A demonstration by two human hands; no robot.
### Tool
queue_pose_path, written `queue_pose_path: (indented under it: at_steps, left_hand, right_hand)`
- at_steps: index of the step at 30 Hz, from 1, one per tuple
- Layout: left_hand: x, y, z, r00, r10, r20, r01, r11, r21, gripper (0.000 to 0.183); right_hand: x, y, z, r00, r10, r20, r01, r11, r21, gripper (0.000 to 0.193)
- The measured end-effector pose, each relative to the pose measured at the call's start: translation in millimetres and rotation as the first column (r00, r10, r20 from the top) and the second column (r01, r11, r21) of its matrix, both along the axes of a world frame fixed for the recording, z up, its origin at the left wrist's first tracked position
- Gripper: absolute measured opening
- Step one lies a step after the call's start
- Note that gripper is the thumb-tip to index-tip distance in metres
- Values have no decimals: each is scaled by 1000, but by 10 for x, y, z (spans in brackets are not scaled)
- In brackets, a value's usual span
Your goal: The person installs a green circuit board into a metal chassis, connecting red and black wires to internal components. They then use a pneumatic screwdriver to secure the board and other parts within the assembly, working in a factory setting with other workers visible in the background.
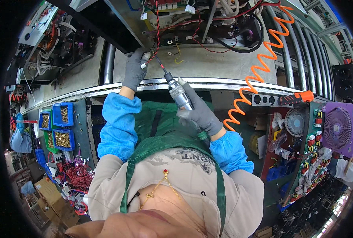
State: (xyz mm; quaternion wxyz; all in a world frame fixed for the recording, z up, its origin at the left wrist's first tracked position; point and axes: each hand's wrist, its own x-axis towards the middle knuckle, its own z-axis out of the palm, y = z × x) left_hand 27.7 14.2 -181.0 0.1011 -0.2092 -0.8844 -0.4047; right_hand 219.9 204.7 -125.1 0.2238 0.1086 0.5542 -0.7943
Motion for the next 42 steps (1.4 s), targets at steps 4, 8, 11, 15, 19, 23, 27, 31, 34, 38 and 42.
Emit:
queue_pose_path:
  at_steps: [4,8,11,15,19,23,27,31,34,38,42]
  left_hand:
    - [-70,-30,-119,997,-31,-74,27,998,-57,18]
    - [-29,51,-21,990,-19,-143,-4,987,-160,15]
    - [-121,50,-152,979,-63,-192,30,985,-169,15]
    - [-164,29,-212,981,-102,-165,67,976,-206,15]
    - [-160,40,-194,984,-112,-139,78,971,-228,16]
    - [-156,119,-106,984,-3,-178,-55,946,-320,17]
    - [-276,264,-125,953,68,-295,-154,948,-279,21]
    - [-304,425,-22,979,165,-120,-202,862,-464,27]
    - [-307,450,-33,974,137,-179,-206,861,-465,26]
    - [-296,399,-108,958,126,-258,-221,898,-380,29]
    - [-300,373,-65,948,210,-240,-282,904,-322,29]
  right_hand:
    - [-24,-5,-68,1000,-22,20,23,998,-51,94]
    - [-52,-22,-127,998,-62,28,65,992,-105,99]
    - [-80,-10,-206,998,-66,4,66,994,-92,101]
    - [-83,40,-268,999,-19,-28,18,999,-43,93]
    - [-106,32,-300,999,-46,-24,45,998,-41,93]
    - [-193,26,-391,995,-69,-66,62,993,-101,95]
    - [-245,1,-477,993,-104,-58,95,986,-135,98]
    - [-270,21,-487,994,-91,-59,84,991,-104,100]
    - [-259,32,-451,993,-107,-49,101,989,-109,94]
    - [-266,32,-472,991,-121,-58,114,987,-117,94]
    - [-298,50,-424,993,-95,-74,86,990,-116,95]
